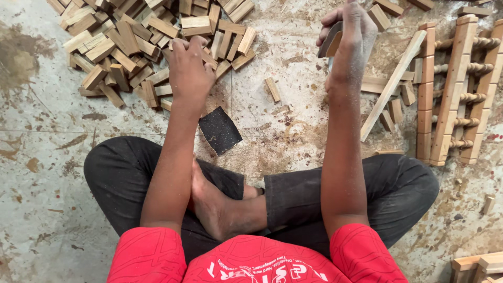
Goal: The person sits cross-legged on the floor and sands small wooden blocks by hand, rubbing each piece with a sanding block or sandpaper, turning the pieces over to sand different sides, and setting finished pieces aside among a pile of similar wooden parts.
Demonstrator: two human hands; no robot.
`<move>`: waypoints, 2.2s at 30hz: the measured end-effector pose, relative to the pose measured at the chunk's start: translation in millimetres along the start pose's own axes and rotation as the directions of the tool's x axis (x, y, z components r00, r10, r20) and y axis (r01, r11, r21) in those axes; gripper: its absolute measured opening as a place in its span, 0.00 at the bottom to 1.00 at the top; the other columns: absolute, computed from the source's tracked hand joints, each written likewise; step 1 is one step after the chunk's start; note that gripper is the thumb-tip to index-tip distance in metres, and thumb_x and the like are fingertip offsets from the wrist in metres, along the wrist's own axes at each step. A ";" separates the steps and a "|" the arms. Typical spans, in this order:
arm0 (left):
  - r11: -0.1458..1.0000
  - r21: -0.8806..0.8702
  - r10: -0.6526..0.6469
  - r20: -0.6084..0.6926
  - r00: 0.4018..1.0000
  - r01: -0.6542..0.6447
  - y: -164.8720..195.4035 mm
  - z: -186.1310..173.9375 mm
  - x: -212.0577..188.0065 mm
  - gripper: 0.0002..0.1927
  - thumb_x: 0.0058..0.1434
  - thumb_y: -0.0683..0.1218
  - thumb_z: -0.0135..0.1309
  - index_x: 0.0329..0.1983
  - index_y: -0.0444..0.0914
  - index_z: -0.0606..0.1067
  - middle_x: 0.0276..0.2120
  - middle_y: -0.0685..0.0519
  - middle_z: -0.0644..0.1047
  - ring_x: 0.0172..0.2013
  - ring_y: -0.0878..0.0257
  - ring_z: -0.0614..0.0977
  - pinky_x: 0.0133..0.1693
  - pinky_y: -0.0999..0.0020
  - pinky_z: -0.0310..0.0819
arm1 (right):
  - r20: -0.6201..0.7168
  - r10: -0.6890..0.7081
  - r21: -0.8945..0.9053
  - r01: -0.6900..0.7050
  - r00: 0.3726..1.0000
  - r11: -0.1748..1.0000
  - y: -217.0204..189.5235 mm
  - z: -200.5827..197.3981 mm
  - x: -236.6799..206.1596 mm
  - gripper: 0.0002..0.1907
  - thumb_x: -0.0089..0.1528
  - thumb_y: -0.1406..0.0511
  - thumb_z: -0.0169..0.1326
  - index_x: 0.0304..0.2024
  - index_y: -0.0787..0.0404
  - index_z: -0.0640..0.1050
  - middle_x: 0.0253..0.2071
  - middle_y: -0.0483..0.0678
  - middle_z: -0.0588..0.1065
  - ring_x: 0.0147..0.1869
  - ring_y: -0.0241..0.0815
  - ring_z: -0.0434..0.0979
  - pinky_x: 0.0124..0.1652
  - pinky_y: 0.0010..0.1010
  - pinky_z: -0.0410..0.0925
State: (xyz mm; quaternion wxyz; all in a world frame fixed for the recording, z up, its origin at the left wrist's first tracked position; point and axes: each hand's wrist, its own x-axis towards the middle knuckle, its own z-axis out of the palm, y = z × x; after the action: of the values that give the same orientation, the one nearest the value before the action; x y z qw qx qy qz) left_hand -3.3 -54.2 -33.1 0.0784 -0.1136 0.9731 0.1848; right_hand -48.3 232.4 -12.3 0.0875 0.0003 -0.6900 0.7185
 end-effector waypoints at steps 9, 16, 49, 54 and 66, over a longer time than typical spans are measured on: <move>0.971 -0.184 0.157 0.002 0.988 -0.154 12.7 9.3 0.3 0.16 0.58 0.50 0.67 0.43 0.41 0.76 0.33 0.55 0.75 0.29 0.64 0.75 0.29 0.73 0.75 | 0.029 0.070 -0.064 -0.068 0.997 0.996 16.3 7.7 -0.8 0.24 0.72 0.48 0.46 0.33 0.58 0.77 0.28 0.46 0.77 0.28 0.35 0.79 0.30 0.29 0.75; 0.593 -0.640 0.470 -0.218 0.856 -0.489 38.8 8.9 -16.7 0.12 0.61 0.46 0.67 0.46 0.38 0.81 0.36 0.53 0.82 0.32 0.69 0.82 0.33 0.76 0.81 | 0.177 -0.012 -0.109 0.032 0.984 0.994 23.7 64.3 -29.2 0.30 0.75 0.45 0.39 0.34 0.58 0.77 0.29 0.46 0.72 0.29 0.37 0.68 0.30 0.29 0.66; 0.267 -0.959 0.368 0.192 0.910 0.094 49.4 -12.1 -23.8 0.08 0.65 0.42 0.57 0.43 0.35 0.71 0.31 0.52 0.80 0.33 0.67 0.84 0.39 0.71 0.89 | 0.271 0.015 -0.552 0.143 0.962 0.822 -1.0 93.2 -45.3 0.44 0.67 0.35 0.20 0.61 0.55 0.73 0.33 0.46 0.81 0.26 0.39 0.79 0.23 0.32 0.66; -0.065 -0.920 0.518 0.300 0.801 0.386 37.6 -9.7 -22.6 0.19 0.64 0.48 0.58 0.51 0.31 0.70 0.38 0.49 0.79 0.37 0.65 0.85 0.41 0.69 0.87 | 0.359 -0.145 -0.452 0.308 0.922 0.837 -6.8 91.1 -51.0 0.39 0.74 0.37 0.26 0.63 0.57 0.72 0.38 0.47 0.79 0.40 0.39 0.82 0.38 0.32 0.73; -0.262 -0.769 0.500 0.408 0.764 0.583 32.6 21.8 -15.1 0.36 0.52 0.49 0.67 0.57 0.35 0.61 0.44 0.52 0.77 0.40 0.70 0.85 0.41 0.77 0.85 | 0.398 -0.318 -0.461 0.488 0.860 0.741 -26.5 105.9 -57.4 0.33 0.75 0.41 0.34 0.61 0.61 0.71 0.36 0.49 0.67 0.40 0.44 0.68 0.41 0.39 0.64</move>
State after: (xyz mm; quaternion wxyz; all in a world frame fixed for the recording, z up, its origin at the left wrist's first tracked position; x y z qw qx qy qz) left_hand 5.5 -13.5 -39.0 0.2891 -0.0961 0.3108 0.9003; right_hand -1.2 121.0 12.1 0.1353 0.2328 -0.8538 0.4455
